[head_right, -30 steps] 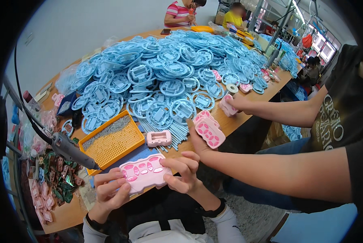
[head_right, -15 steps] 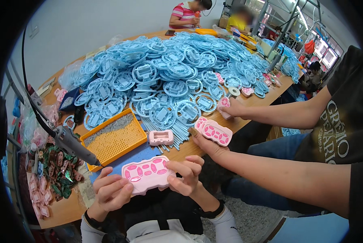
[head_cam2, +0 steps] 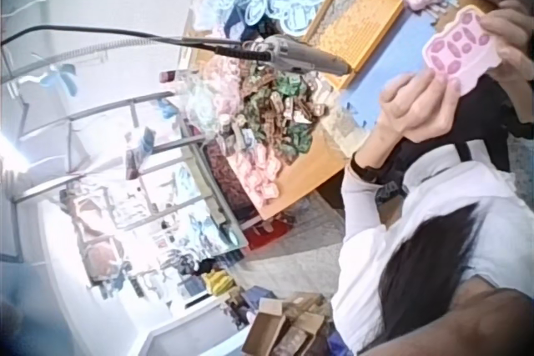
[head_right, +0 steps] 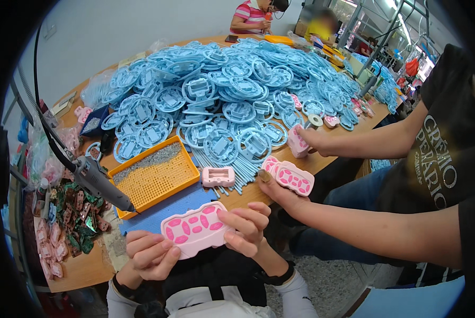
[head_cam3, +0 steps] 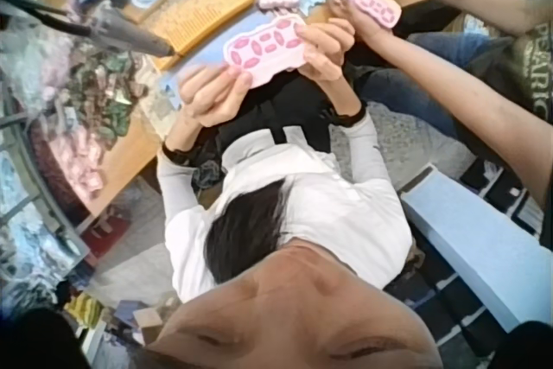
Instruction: Assembling electronic components into pink plastic toy housings using an electric screwdriver.
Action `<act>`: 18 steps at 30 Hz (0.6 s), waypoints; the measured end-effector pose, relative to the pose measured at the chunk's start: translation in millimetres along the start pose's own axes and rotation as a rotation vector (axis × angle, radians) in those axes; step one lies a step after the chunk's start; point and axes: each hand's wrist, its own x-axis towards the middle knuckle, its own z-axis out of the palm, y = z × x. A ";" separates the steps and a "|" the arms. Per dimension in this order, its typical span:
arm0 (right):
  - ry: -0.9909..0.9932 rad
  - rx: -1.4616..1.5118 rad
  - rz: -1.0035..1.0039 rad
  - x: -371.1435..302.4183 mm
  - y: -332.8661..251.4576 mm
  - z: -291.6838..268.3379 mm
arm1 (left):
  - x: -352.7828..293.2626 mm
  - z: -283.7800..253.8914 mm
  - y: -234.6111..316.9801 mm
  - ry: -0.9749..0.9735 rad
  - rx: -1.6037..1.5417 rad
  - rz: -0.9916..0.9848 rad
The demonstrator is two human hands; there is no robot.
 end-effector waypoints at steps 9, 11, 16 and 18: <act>-0.074 0.037 0.044 -0.2 -8.9 -4.9 | -5.7 1.2 -0.7 -0.002 -0.086 -0.082; -0.054 0.035 0.054 0.7 -7.3 -1.4 | -6.5 3.8 -0.6 0.009 -0.064 -0.053; -0.009 0.057 0.048 -7.3 -6.0 9.3 | -7.8 2.2 -5.7 -0.001 -0.057 -0.074; -0.048 0.070 0.065 -7.5 -7.0 4.2 | -4.3 5.0 -6.5 0.014 -0.073 -0.081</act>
